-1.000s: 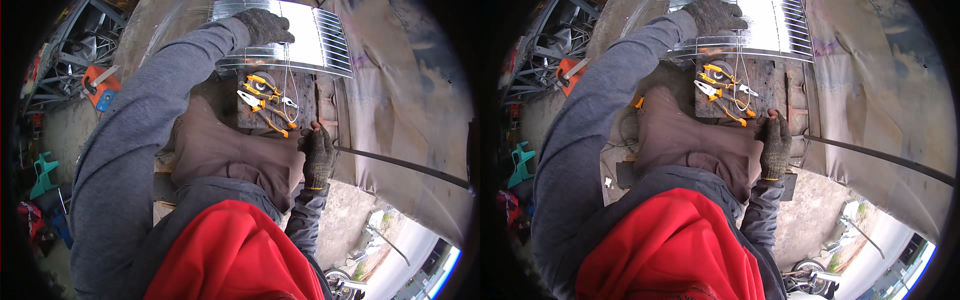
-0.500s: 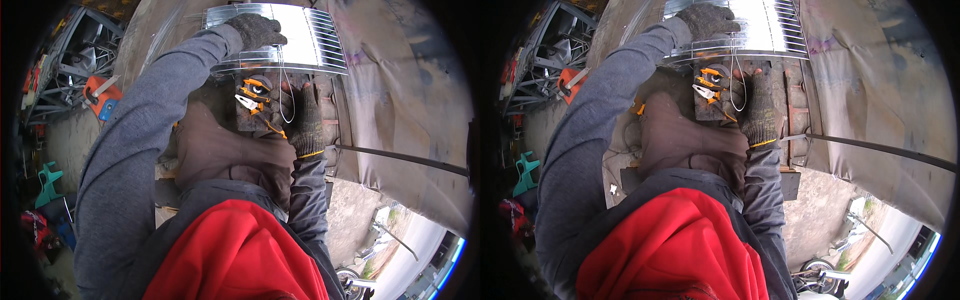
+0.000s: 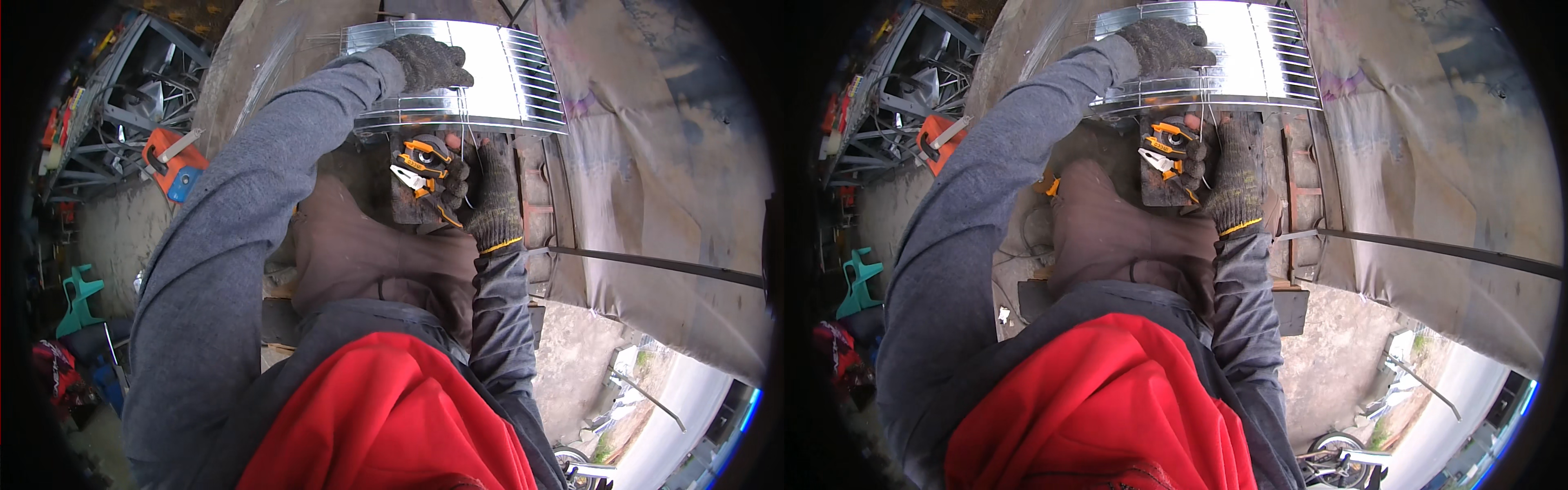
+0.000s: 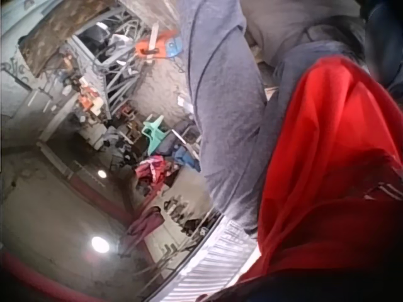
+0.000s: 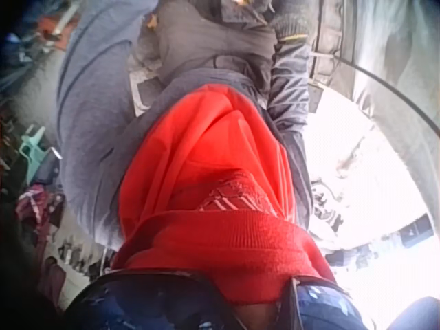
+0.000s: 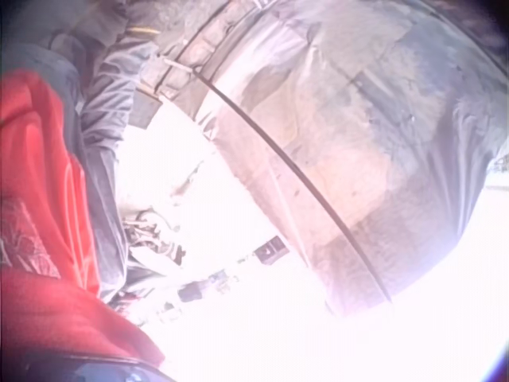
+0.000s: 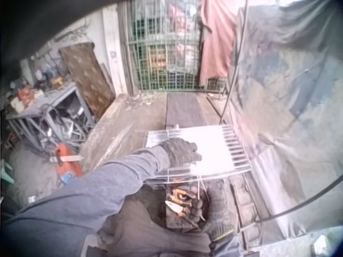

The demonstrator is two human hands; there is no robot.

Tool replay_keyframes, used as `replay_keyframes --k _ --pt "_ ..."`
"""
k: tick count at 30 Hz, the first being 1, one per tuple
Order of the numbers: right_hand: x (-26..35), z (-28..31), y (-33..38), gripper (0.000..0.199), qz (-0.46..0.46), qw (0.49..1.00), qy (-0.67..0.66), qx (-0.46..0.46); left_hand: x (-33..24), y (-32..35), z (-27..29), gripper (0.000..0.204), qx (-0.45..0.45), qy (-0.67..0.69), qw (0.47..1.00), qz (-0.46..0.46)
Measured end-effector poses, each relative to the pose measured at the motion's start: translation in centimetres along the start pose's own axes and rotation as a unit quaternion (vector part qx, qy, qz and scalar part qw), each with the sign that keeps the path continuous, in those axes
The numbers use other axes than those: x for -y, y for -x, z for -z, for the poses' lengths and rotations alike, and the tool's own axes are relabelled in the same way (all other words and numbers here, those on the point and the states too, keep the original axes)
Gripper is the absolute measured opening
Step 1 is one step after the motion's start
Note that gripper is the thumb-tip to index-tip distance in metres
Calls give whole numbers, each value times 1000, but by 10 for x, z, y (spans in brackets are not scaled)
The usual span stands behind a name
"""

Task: Bending metal rods and using an angle grinder to cut and smooth parts for a metal grate assembly.

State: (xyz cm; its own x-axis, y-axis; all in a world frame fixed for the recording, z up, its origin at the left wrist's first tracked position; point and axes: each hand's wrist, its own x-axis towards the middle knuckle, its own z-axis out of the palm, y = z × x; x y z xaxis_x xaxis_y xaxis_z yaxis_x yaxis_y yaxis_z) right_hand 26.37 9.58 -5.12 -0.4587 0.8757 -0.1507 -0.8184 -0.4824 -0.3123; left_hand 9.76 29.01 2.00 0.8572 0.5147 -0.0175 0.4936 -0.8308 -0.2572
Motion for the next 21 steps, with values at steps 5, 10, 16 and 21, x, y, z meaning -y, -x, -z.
replay_keyframes --k 5,10,16,21 --pt "1 -46 5 47 5 979 105 -172 5 -13 31 46 60 37 997 -29" --pt "-10 -53 4 33 116 912 319 -229 0 -17 50 48 80 19 996 -24" --pt "-18 -45 3 28 160 867 380 -280 0 -25 31 56 110 79 990 27" --pt "-16 -48 2 30 170 786 518 -293 2 -25 28 62 120 53 991 -2"
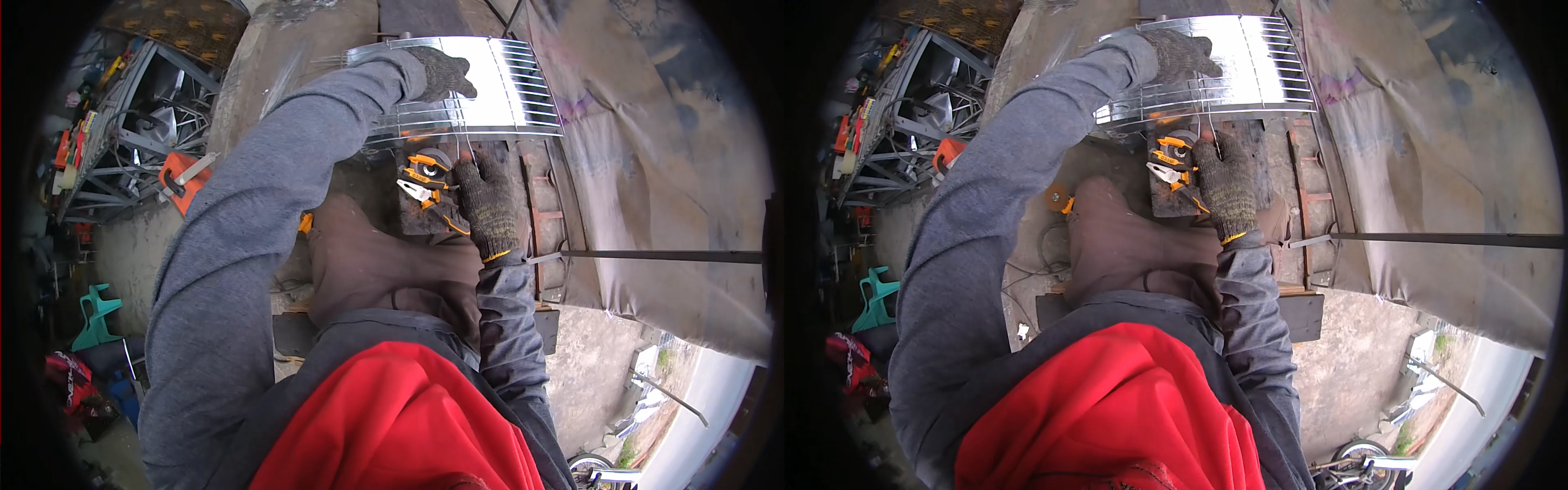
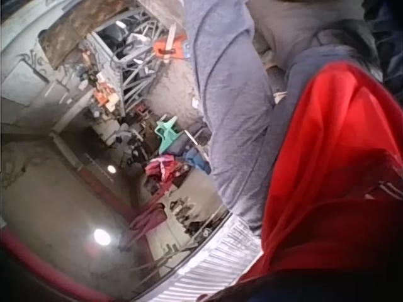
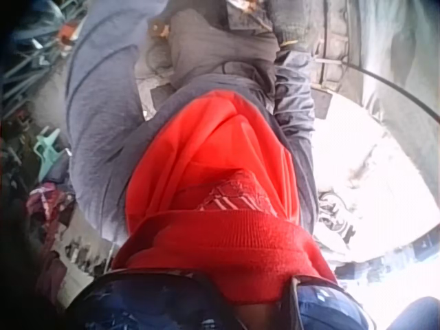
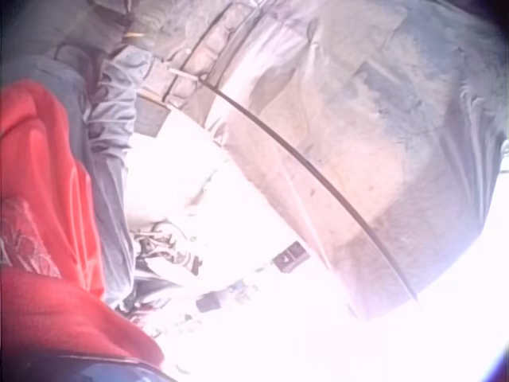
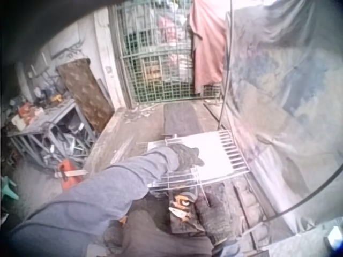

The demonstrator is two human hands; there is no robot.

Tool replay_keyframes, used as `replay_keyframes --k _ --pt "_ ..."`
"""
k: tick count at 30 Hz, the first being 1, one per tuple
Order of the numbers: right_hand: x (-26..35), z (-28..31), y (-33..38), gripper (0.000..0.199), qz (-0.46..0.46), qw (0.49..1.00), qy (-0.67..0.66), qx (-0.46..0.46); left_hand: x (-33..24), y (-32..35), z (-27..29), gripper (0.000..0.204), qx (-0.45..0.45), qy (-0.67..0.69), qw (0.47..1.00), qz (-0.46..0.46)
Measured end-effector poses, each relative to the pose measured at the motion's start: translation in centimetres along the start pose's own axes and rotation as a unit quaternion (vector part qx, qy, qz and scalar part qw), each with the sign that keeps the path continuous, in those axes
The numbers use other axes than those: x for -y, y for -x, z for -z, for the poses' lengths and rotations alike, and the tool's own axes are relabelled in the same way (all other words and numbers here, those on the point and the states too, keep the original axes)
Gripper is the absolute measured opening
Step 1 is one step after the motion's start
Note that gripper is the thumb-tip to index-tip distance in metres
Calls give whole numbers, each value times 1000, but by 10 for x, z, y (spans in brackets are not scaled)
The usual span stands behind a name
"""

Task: Bending metal rods and using an angle grinder to cut and smooth parts for a metal grate assembly.

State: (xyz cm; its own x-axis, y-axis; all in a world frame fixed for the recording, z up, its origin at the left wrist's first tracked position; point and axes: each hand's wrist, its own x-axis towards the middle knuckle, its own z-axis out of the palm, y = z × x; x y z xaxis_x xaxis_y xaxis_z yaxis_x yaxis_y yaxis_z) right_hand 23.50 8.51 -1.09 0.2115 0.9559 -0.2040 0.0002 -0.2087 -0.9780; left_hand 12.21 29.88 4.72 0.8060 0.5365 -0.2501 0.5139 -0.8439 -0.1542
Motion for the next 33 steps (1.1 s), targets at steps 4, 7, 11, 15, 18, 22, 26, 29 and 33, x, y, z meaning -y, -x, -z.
replay_keyframes --k 4,7,11,15,18,22,26,29,33 --pt "-15 -5 -1 28 37 999 1 -19 0 2 7 65 20 -47 998 -21" --pt "-19 -7 -4 27 46 998 -10 -40 -8 4 13 50 23 -38 999 -3" --pt "-19 -11 -4 33 48 998 17 -42 -5 3 12 45 11 -22 1000 -10" --pt "-22 -13 -5 29 106 989 74 -74 -5 -2 17 44 12 -6 1000 -25" --pt "-22 -9 -5 34 82 992 69 -59 -7 -5 15 45 14 -3 999 -38" --pt "-21 -13 -7 35 73 993 64 -60 10 -5 -12 42 -45 -30 996 -73" --pt "-21 -10 -9 34 48 996 55 -56 18 3 -27 36 -125 -26 985 -112" --pt "-26 -9 -11 34 41 997 41 -50 18 1 -32 38 -102 -44 990 -89" --pt "-29 -10 -9 33 49 996 18 -74 17 0 -33 38 -93 -48 990 -93"
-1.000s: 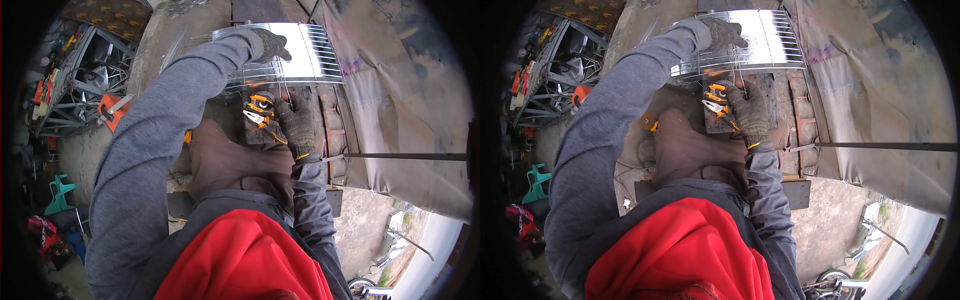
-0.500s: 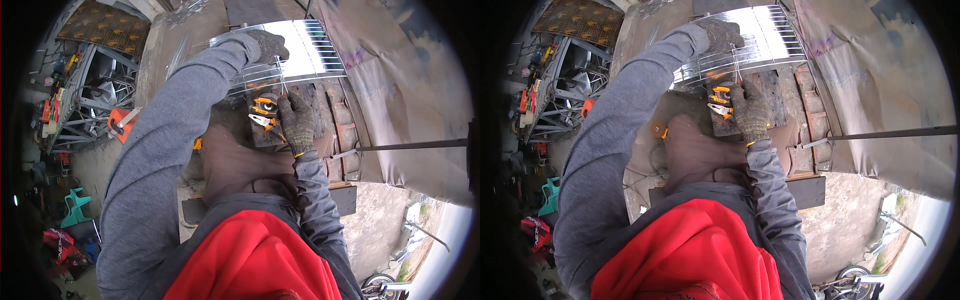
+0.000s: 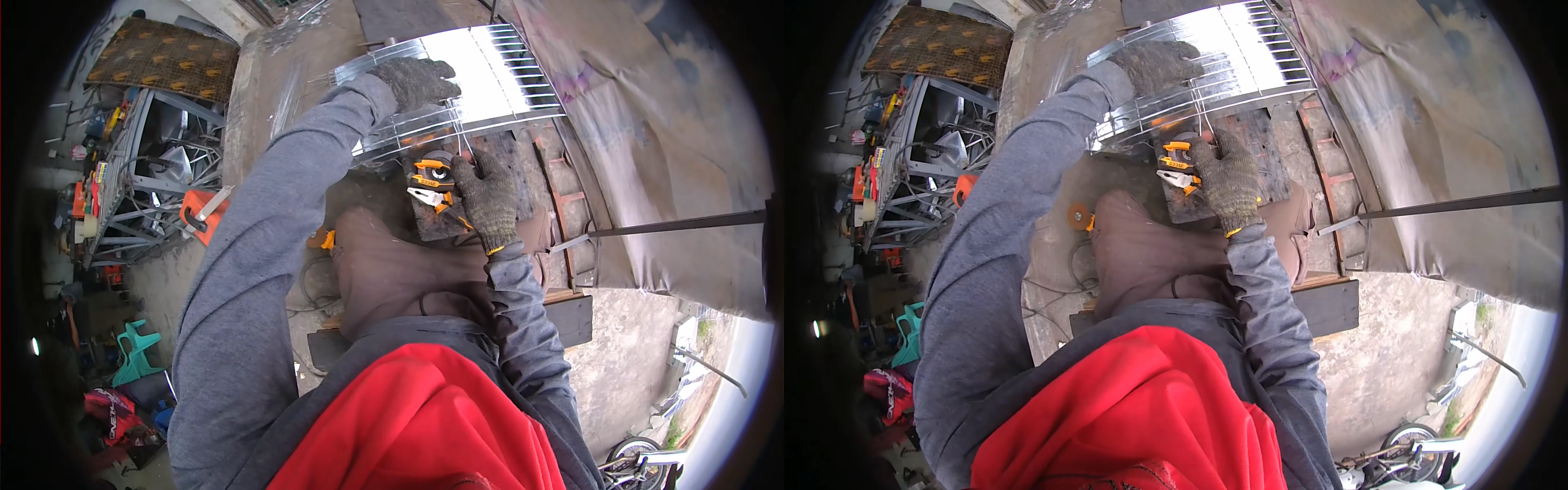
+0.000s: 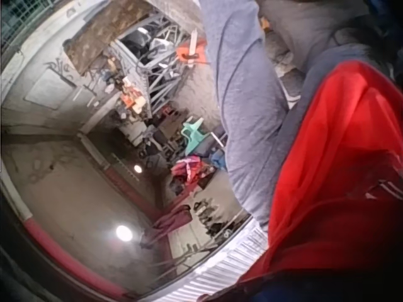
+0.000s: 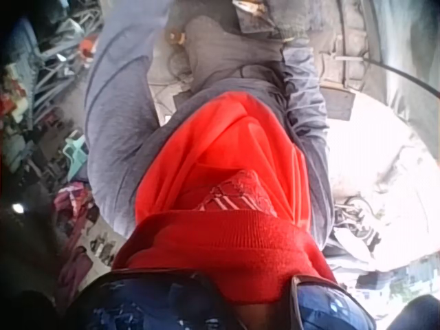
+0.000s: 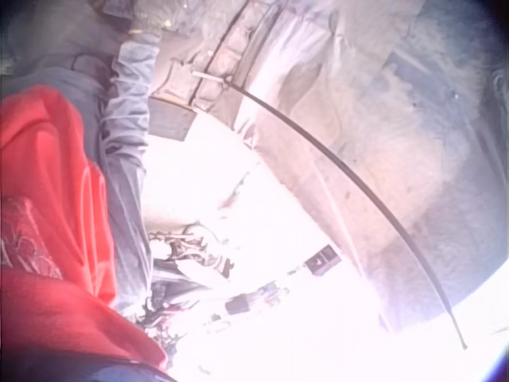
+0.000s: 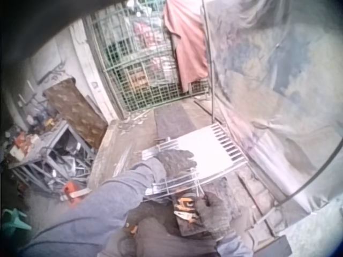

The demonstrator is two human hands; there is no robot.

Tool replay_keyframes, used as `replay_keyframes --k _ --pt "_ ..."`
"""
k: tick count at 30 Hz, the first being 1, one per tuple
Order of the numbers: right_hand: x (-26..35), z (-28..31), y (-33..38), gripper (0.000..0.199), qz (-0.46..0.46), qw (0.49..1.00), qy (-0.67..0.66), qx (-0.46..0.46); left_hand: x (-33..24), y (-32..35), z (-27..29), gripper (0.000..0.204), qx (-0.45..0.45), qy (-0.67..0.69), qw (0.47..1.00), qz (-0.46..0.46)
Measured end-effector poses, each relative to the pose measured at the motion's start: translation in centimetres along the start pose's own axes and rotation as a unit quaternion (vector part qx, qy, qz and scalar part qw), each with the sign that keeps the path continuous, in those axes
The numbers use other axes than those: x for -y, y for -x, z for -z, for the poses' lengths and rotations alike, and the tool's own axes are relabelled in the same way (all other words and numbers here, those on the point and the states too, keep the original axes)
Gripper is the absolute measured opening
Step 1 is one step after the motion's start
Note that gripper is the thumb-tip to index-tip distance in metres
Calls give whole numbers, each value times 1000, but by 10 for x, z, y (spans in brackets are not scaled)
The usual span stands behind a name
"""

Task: Bending metal rods and using an angle grinder to cut and smooth parts for a metal grate assembly.

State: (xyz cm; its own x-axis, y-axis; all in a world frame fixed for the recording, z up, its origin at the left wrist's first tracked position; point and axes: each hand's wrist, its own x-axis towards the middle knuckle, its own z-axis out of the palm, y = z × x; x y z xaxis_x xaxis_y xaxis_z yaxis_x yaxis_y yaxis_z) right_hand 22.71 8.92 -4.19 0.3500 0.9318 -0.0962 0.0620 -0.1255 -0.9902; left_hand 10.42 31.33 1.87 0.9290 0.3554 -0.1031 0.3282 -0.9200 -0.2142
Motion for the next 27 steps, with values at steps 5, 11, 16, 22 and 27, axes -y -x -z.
replay_keyframes --k 5,11,16,22,27 --pt "0 -2 1 34 8 998 58 -9 0 9 -10 40 -26 -18 999 -3" --pt "7 -3 -1 38 -11 999 40 27 1 17 -8 45 -1 -48 999 -7" --pt "27 31 11 49 -127 991 -52 9 -8 10 0 47 19 -6 1000 16" --pt "-54 111 59 45 -102 987 -8 -123 1 10 -9 40 -16 28 999 37" --pt "-107 115 107 30 -57 978 -8 -202 0 8 -4 40 -11 26 999 32"
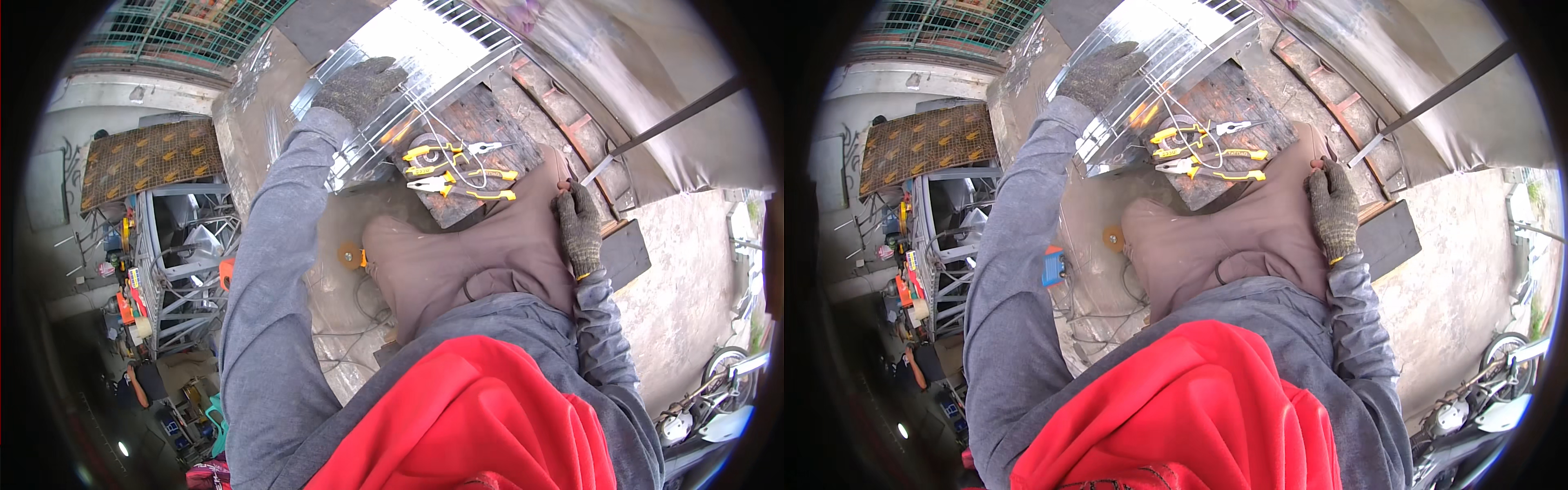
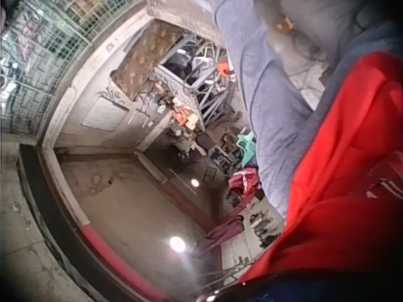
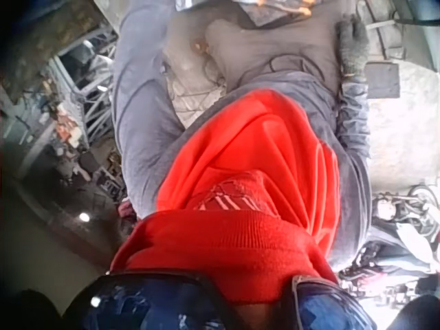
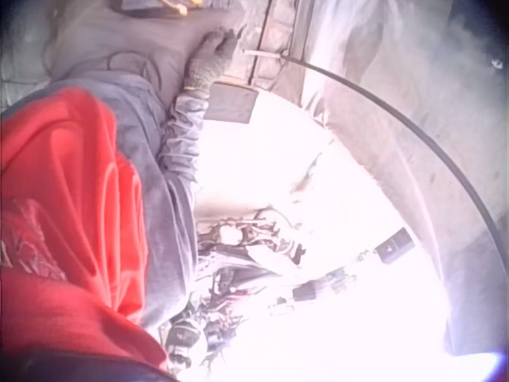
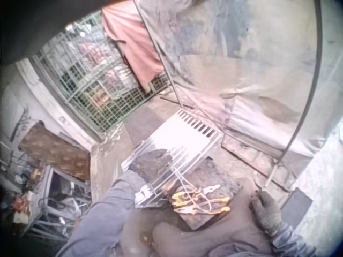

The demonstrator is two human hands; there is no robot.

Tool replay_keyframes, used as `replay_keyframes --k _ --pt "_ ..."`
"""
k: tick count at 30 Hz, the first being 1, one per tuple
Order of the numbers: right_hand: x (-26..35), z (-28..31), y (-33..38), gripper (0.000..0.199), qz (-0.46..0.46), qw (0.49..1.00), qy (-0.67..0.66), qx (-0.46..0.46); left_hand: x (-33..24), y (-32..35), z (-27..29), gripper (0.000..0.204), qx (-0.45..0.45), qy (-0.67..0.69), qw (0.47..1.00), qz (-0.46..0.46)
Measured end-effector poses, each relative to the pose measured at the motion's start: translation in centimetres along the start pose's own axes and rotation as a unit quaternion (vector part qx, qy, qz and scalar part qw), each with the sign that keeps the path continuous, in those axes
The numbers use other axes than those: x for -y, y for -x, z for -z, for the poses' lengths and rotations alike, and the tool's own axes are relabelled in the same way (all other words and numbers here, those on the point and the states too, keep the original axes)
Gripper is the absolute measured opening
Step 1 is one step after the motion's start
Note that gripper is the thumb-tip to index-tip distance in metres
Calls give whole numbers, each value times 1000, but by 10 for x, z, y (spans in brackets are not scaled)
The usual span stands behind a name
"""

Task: Bending metal rods and using an angle grinder to cut and smooth parts for a metal grate assembly.

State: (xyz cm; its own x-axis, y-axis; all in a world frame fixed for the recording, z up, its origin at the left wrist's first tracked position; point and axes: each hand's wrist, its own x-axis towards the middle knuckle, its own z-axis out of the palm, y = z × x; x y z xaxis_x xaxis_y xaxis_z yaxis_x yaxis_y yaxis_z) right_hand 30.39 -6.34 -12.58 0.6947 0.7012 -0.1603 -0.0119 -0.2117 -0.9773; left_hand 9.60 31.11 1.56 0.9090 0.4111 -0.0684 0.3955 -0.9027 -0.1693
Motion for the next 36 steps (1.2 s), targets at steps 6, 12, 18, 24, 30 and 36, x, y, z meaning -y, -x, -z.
replay_keyframes --k 6,12,18,24,30,36 --pt "4 -17 -7 27 69 973 213 -62 2 3 -2 44 6 -3 1000 13" --pt "-1 -14 -7 32 76 963 246 -77 -8 1 5 44 0 3 1000 0" --pt "0 -19 -8 31 71 954 277 -94 -2 5 -1 42 -7 24 1000 -1" --pt "4 -17 -8 30 87 955 268 -96 -6 2 -2 43 -13 11 1000 -2" --pt "10 -20 -10 28 62 955 278 -85 3 3 -5 44 -20 -2 1000 -8" --pt "0 -20 -10 26 111 969 210 -67 6 10 -8 44 -9 -34 999 -26"
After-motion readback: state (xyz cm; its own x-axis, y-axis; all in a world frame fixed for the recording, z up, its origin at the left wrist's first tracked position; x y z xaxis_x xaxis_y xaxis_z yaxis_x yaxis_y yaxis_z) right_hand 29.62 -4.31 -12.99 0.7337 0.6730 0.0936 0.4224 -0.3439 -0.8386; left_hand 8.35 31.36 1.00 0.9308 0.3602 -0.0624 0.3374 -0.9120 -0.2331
